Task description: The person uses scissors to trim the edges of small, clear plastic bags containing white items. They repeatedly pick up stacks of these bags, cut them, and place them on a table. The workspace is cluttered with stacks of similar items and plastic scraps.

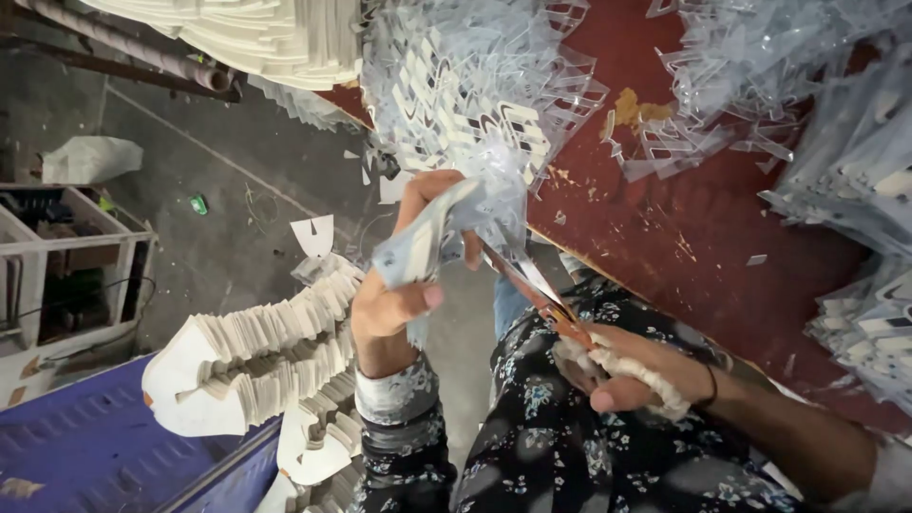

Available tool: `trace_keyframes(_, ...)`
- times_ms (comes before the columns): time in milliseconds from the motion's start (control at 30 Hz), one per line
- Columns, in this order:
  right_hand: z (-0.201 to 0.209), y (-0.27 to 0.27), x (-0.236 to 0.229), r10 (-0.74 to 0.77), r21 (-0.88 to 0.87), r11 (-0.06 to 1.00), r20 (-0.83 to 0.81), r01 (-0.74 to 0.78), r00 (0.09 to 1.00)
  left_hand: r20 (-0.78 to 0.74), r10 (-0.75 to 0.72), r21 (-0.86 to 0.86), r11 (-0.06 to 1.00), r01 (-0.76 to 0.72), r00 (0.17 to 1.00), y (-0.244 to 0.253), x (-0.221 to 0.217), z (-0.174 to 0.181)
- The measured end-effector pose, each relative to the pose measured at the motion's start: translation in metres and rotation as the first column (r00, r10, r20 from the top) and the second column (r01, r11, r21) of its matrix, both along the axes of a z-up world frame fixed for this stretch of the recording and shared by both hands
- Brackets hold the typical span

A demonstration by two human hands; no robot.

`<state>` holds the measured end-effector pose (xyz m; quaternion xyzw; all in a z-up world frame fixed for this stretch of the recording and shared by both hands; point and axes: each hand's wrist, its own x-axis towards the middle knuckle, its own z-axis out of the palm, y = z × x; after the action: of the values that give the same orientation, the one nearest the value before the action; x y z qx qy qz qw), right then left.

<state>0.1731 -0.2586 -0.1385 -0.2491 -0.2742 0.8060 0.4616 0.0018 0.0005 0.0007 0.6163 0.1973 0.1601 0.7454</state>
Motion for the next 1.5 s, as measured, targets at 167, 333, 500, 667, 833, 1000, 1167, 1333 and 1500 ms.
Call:
trace_keyframes(167, 0.007, 0.013, -0.011, -0.089, 0.068, 0.994, 0.027, 0.087, 0.996, -0.005, -0.076, -0.011, 0.997, 0.076, 0.997, -0.007, 0.008, -0.006)
trace_keyframes(333, 0.017, 0.033, -0.017, -0.281, 0.362, 0.911, 0.186, 0.200, 0.941, 0.107, 0.083, -0.209, 0.976, -0.059, 0.991, -0.025, 0.017, -0.014)
trace_keyframes(500, 0.027, 0.041, -0.012, -0.248, 0.309, 0.938, 0.275, 0.159, 0.929, 0.245, 0.059, -0.368, 0.929, 0.037, 0.968, -0.026, 0.013, -0.011)
trace_keyframes(667, 0.006, 0.038, -0.017, -0.284, 0.207, 0.950, 0.260, 0.234, 0.923, 0.241, 0.116, -0.365, 0.931, -0.021, 0.964, -0.028, 0.007, -0.012)
trace_keyframes(833, 0.011, 0.045, -0.014, -0.477, 0.460, 0.834, 0.326, 0.304, 0.816, 0.248, 0.234, -0.545, 0.836, -0.064, 0.940, -0.021, -0.037, -0.060)
trace_keyframes(1000, -0.007, 0.035, -0.012, -0.336, 0.165, 0.938, 0.214, 0.305, 0.917, 0.421, 0.220, -0.655, 0.745, 0.127, 0.880, -0.028, -0.036, -0.056)
trace_keyframes(1167, 0.043, 0.050, -0.002, -0.499, 0.466, 0.843, 0.493, 0.268, 0.713, 0.091, 0.325, -0.140, 0.940, -0.311, 0.941, -0.046, -0.021, -0.049)
trace_keyframes(1333, 0.017, 0.037, 0.000, -0.537, 0.555, 0.827, 0.734, 0.089, 0.415, -0.077, 0.459, -0.013, 0.887, -0.461, 0.885, -0.056, -0.012, -0.047)
trace_keyframes(1500, 0.016, 0.037, 0.005, -0.547, 0.599, 0.795, 0.640, 0.095, 0.540, 0.036, 0.537, 0.083, 0.839, -0.538, 0.843, -0.058, -0.008, -0.058)
